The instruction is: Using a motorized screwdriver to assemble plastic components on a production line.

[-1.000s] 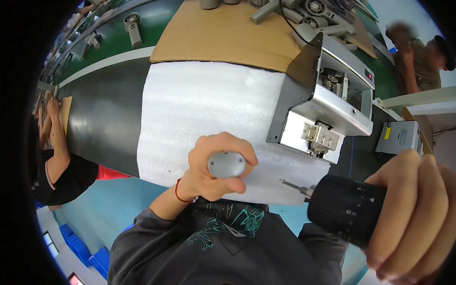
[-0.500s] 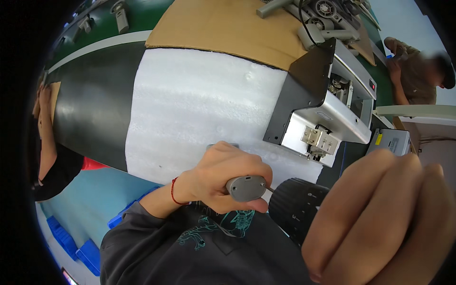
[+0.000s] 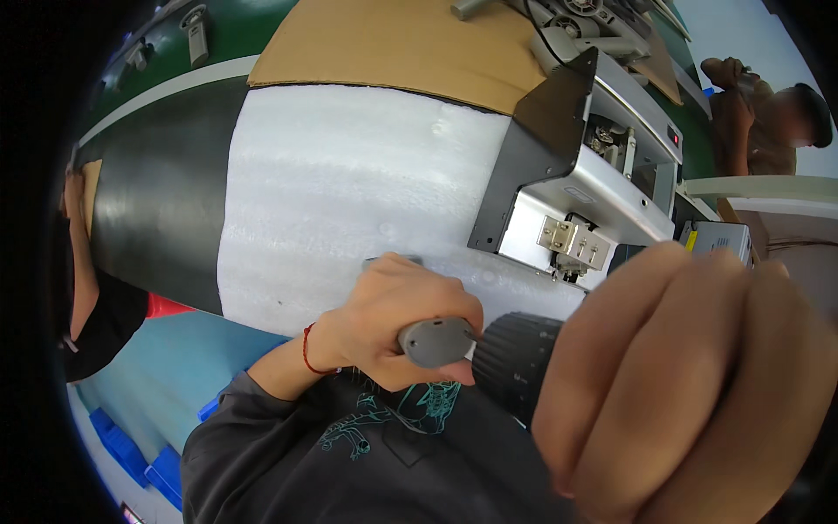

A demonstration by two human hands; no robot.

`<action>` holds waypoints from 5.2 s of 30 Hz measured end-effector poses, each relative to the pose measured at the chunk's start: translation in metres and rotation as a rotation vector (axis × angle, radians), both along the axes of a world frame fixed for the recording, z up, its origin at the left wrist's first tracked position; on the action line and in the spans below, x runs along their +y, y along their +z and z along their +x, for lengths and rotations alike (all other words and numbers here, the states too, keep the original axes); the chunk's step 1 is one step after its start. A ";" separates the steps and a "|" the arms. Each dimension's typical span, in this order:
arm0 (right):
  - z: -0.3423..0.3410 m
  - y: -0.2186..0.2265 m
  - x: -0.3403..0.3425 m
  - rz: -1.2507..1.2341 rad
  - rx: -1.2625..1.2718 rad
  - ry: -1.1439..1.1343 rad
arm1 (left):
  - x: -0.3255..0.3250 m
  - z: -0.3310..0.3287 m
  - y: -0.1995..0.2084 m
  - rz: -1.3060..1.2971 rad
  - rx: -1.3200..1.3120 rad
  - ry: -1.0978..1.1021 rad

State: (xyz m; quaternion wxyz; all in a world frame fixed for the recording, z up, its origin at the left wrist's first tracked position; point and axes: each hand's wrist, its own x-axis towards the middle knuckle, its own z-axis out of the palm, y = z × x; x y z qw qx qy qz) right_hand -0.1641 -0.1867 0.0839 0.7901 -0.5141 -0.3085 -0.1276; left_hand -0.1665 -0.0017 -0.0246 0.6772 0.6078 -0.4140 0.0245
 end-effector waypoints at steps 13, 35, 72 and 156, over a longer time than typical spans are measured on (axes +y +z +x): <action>-0.007 -0.050 -0.022 -0.239 0.050 -0.256 | 0.005 0.002 0.001 -0.028 0.033 -0.005; -0.019 0.003 -0.013 0.242 -0.070 0.304 | -0.001 -0.002 -0.002 0.103 0.047 -0.017; -0.032 -0.035 -0.044 0.364 0.083 -0.294 | 0.097 0.142 0.048 0.760 -0.206 0.628; -0.033 -0.002 -0.007 0.159 0.027 -0.218 | -0.002 0.000 0.005 0.018 0.037 0.094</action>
